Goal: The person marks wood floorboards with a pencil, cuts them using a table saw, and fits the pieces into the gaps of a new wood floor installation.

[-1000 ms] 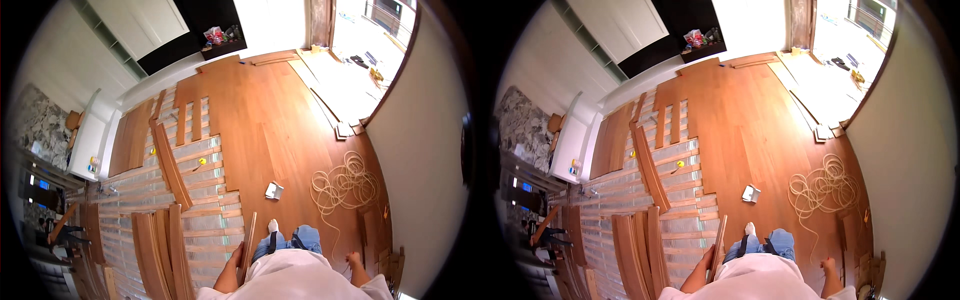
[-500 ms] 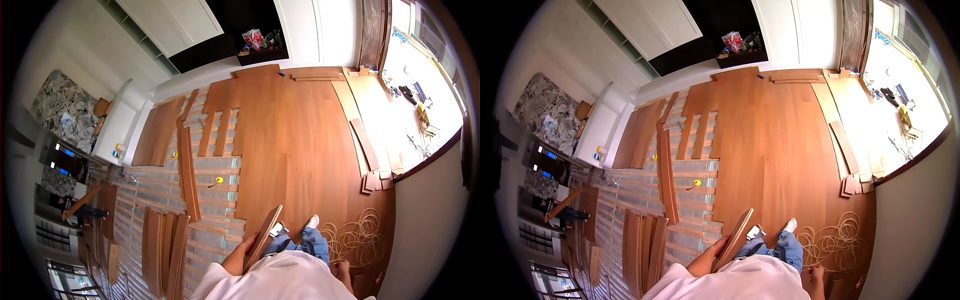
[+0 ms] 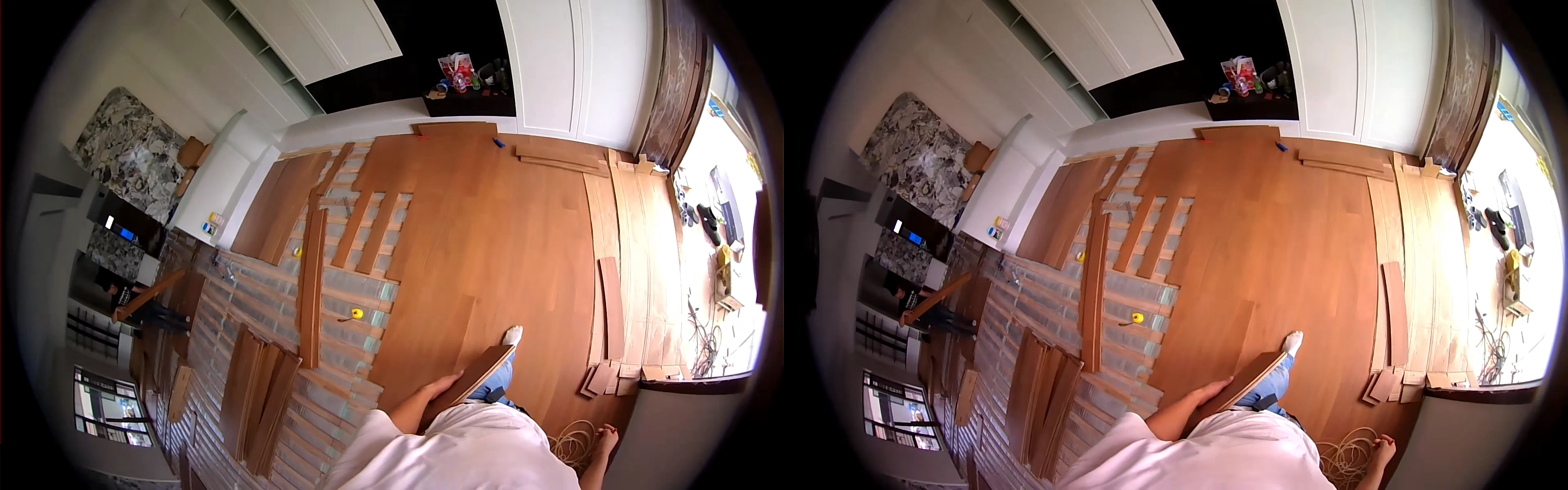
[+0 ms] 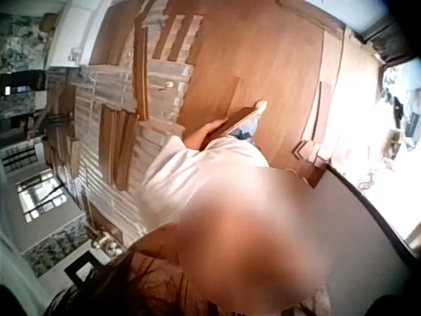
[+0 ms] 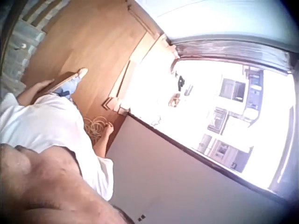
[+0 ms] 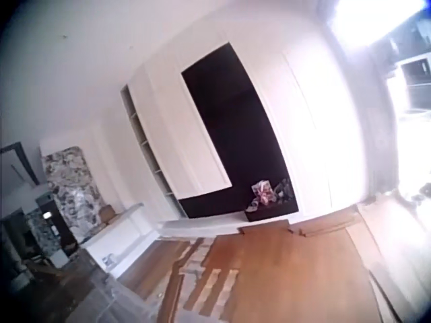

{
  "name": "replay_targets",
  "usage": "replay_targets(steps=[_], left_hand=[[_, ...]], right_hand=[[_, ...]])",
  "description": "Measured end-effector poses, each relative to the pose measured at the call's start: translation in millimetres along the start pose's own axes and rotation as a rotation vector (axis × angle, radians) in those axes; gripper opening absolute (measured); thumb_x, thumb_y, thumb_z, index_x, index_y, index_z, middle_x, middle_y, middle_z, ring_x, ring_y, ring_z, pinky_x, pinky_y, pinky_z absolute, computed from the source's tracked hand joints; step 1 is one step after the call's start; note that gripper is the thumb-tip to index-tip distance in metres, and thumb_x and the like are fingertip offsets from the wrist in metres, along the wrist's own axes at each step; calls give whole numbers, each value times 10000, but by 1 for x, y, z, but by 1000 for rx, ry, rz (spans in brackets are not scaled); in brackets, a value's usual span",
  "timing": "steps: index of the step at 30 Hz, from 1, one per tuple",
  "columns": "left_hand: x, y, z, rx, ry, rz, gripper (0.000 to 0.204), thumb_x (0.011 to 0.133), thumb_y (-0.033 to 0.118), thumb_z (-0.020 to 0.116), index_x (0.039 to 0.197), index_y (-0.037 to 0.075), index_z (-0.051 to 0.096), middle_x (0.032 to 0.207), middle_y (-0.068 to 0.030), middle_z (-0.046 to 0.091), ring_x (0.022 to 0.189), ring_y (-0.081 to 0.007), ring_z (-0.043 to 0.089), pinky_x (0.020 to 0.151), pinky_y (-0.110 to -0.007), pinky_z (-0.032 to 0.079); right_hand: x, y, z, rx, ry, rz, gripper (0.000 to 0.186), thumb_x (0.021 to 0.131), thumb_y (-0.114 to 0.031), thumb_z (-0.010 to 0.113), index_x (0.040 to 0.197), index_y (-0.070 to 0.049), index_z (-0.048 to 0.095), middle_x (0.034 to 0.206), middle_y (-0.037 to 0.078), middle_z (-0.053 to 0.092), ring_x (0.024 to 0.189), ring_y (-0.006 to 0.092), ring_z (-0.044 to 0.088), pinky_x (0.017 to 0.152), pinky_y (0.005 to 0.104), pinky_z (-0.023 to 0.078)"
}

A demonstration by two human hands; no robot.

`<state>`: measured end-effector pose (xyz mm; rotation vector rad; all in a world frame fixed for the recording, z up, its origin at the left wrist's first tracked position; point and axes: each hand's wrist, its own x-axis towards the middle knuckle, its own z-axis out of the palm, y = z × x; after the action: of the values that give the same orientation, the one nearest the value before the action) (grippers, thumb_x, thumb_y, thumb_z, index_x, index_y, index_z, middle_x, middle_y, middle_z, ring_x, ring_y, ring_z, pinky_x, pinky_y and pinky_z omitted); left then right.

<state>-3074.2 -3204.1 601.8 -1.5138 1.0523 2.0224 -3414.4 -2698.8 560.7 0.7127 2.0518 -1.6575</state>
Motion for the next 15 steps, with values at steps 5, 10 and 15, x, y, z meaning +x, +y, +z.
replay_targets(steps=[5, 10, 15], left_hand=[[36, 188, 54, 66, -170, -168, 657, 962, 669, 428, 1174, 98, 675, 1003, -118, 722, 775, -207, 679, 705, -352, 541], [112, 273, 36, 118, -138, -96, 658, 967, 676, 400, 1148, 115, 695, 996, -71, 724, 857, -187, 671, 740, -345, 545], [186, 404, 116, 334, -78, -124, 618, 963, 669, 420, 1119, 121, 659, 971, -66, 677, 824, -200, 627, 739, -343, 510]], right_hand=[[10, 140, -35, -1219, -480, -396, 85, 767, 3, 597, 706, 29, 649, 629, 97, 635, 565, 232, 650, 522, 377, 525], [-41, -11, 120, -158, -238, 455, 195, 827, 26, 527, 908, 56, 702, 739, 116, 681, 624, 217, 635, 561, 345, 505], [21, -73, 157, -390, -208, 242, 239, 858, 24, 492, 942, 15, 715, 753, 94, 681, 631, 177, 622, 586, 308, 508]])
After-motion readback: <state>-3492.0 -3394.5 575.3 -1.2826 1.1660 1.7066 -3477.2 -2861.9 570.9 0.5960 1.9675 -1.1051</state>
